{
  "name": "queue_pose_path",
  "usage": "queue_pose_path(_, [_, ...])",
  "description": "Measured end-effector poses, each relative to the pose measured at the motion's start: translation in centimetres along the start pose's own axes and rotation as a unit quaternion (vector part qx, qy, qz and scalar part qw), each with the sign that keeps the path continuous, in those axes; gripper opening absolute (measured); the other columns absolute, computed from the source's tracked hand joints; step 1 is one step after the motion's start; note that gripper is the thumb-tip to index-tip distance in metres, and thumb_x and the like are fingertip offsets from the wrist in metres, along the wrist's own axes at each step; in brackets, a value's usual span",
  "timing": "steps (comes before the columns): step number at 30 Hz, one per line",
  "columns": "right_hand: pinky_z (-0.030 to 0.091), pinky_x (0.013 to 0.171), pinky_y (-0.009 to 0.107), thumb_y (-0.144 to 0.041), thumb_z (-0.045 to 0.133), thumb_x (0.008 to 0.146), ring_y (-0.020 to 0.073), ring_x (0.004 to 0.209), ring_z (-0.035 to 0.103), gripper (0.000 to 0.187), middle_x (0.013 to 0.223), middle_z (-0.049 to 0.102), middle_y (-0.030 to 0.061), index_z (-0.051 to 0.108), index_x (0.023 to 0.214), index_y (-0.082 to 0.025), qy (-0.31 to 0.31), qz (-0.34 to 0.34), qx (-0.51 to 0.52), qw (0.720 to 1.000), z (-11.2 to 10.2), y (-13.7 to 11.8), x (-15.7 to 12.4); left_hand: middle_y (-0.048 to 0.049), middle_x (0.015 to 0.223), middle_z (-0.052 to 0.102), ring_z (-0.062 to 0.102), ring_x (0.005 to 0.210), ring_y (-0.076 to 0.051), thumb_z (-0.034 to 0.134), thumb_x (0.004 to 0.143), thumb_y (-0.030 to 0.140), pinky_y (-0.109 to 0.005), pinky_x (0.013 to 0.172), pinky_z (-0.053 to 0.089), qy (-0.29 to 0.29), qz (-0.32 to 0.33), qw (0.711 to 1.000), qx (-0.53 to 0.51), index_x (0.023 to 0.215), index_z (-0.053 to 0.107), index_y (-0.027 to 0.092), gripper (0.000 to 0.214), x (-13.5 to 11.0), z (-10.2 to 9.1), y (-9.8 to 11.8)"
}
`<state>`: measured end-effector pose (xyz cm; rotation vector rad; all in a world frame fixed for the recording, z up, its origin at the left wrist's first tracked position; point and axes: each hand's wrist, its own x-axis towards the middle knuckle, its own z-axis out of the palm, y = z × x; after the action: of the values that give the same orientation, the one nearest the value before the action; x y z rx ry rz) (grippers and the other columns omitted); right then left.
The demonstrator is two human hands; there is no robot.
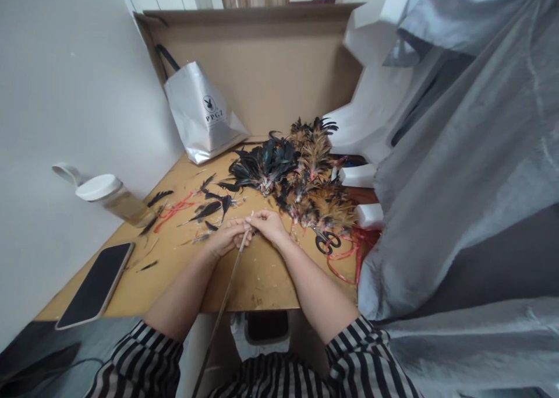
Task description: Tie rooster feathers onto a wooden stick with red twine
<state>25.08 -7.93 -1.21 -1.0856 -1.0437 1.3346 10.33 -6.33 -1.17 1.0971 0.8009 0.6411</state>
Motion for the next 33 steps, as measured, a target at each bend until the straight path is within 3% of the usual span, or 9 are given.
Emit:
queue_pose_path(6, [0.029,0.044,0.020,-0.039,0.072,0.056,0.0063,0.043,0.042,0.029,0.049,0.055,-0.0035,0.055,0.059,-0.015,0.036,0.011,-0.011,0.999,0.41,0.26,0.07,-0.0023,0.058,0.063,0.057,0.044,-0.010,0.068,0.065,0.037,-0.016,0.035,0.033,0.019,-0.006,0.999,0.027,0.073,0.055,0.013,0.028,-0.17,0.28,0.01])
queue_pose_path(13, [0.012,0.036,0.018,-0.038,0.073,0.056,0.0024,0.032,0.023,0.033,0.038,0.041,-0.0093,0.047,0.059,-0.017,-0.042,0.071,0.075,0.994,-0.18,0.09,-0.03,-0.0024,0.059,0.063,0.058,0.046,-0.011,0.069,0.066,0.038,-0.017,0.038,0.033,-0.006,-0.004,0.999,0.032,0.078,0.061,0.012,0.030,-0.37,0.12,0.07])
queue_pose_path(20, [0.012,0.036,0.018,-0.041,0.071,0.059,0.0020,0.033,0.025,0.035,0.041,0.045,-0.0073,0.046,0.057,-0.016,-0.047,0.090,0.096,0.990,-0.04,0.14,0.07,-0.0033,0.057,0.063,0.058,0.044,-0.011,0.068,0.067,0.035,-0.017,0.037,0.032,-0.024,-0.012,1.000,0.007,0.075,0.060,0.012,0.026,-0.29,0.08,-0.05])
queue_pose_path(33, [0.011,0.035,0.018,-0.041,0.070,0.057,0.0022,0.032,0.024,0.032,0.043,0.050,-0.0053,0.049,0.060,-0.017,-0.027,0.075,0.081,0.994,0.62,-0.41,-0.34,-0.0040,0.055,0.062,0.056,0.042,-0.010,0.067,0.065,0.038,-0.016,0.035,0.029,0.017,-0.016,1.000,0.004,0.072,0.061,0.011,0.028,-0.22,0.27,-0.01])
